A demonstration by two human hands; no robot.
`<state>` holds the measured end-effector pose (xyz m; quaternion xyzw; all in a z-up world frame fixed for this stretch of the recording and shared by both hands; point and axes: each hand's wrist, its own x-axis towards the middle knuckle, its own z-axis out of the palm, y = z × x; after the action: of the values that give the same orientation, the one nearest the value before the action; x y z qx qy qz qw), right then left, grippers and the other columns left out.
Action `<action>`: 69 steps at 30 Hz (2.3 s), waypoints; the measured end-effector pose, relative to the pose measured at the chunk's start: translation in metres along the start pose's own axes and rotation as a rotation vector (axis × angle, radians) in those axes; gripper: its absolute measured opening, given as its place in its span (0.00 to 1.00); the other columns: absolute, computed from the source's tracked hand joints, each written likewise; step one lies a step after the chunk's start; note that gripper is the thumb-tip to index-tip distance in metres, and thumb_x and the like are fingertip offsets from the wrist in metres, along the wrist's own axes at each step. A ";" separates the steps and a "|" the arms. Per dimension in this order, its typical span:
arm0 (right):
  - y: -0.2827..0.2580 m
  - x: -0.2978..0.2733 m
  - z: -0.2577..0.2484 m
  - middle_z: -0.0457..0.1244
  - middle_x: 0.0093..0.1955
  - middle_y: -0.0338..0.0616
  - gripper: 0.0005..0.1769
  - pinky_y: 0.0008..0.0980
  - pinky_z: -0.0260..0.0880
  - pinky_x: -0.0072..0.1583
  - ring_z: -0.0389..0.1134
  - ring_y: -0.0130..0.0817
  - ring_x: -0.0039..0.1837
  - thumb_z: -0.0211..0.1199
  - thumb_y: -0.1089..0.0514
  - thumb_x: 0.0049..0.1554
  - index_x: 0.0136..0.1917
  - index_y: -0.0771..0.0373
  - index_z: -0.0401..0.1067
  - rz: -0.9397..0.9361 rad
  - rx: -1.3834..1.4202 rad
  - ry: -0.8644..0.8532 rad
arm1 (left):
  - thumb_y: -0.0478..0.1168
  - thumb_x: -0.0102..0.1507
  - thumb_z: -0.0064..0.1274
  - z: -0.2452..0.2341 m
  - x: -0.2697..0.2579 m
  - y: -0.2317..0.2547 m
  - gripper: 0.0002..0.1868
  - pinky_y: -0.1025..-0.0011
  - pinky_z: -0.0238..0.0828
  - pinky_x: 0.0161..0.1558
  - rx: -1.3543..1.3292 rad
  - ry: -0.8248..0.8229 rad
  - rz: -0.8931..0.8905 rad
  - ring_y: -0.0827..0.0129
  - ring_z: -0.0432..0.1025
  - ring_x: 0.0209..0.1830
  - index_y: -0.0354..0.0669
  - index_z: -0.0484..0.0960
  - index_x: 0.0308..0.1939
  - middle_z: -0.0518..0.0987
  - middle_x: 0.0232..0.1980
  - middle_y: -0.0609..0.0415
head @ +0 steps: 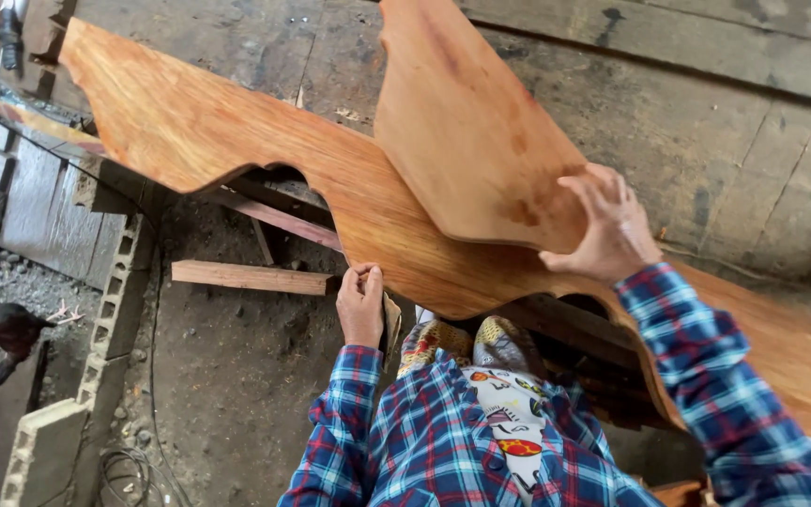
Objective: The person sands a large, irregularly shaped wooden board using a sanding block. They work on both the flat surfaces and the curved edges, flipping the board over to sand the other side. The person also briefly handles a smaller wooden piece before returning to the larger board.
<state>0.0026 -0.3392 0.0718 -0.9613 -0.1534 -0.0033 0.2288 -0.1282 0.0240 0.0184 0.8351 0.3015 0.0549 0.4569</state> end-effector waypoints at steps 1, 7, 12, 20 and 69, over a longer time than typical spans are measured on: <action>0.015 0.002 -0.002 0.52 0.72 0.47 0.64 0.61 0.68 0.61 0.61 0.62 0.70 0.77 0.33 0.21 0.71 0.43 0.63 -0.013 -0.002 0.000 | 0.49 0.64 0.56 0.001 -0.002 -0.002 0.09 0.61 0.74 0.45 -0.007 0.011 -0.003 0.59 0.77 0.37 0.56 0.85 0.44 0.82 0.39 0.52; 0.068 0.028 -0.022 0.56 0.69 0.62 0.60 0.53 0.56 0.72 0.56 0.55 0.71 0.80 0.39 0.26 0.70 0.58 0.67 -0.196 0.082 -0.026 | 0.45 0.64 0.52 -0.001 -0.015 0.017 0.08 0.71 0.69 0.46 -0.052 0.012 -0.071 0.73 0.74 0.39 0.50 0.84 0.40 0.82 0.42 0.62; 0.103 0.051 -0.017 0.58 0.69 0.59 0.60 0.55 0.57 0.71 0.56 0.55 0.72 0.79 0.39 0.25 0.71 0.58 0.69 -0.257 0.033 -0.053 | 0.52 0.67 0.51 -0.004 -0.022 0.007 0.15 0.66 0.59 0.34 0.033 0.011 -0.165 0.73 0.61 0.26 0.50 0.73 0.31 0.67 0.26 0.62; 0.114 0.087 -0.036 0.52 0.71 0.58 0.63 0.62 0.52 0.72 0.53 0.55 0.72 0.78 0.38 0.28 0.75 0.51 0.62 -0.164 -0.059 -0.281 | 0.65 0.63 0.49 0.003 -0.030 -0.001 0.26 0.69 0.61 0.39 -0.156 -0.141 -0.446 0.72 0.63 0.30 0.49 0.66 0.27 0.68 0.27 0.59; -0.059 -0.196 0.008 0.73 0.45 0.49 0.16 0.28 0.72 0.41 0.71 0.32 0.38 0.55 0.55 0.63 0.46 0.67 0.78 0.760 0.843 0.185 | 0.51 0.65 0.53 0.122 0.152 0.183 0.19 0.71 0.73 0.43 -0.677 0.013 0.120 0.71 0.73 0.41 0.41 0.75 0.50 0.77 0.44 0.51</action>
<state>-0.2021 -0.3432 0.0756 -0.7705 0.2355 0.0566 0.5897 0.1233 -0.0539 0.0660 0.6519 0.2195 0.1840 0.7021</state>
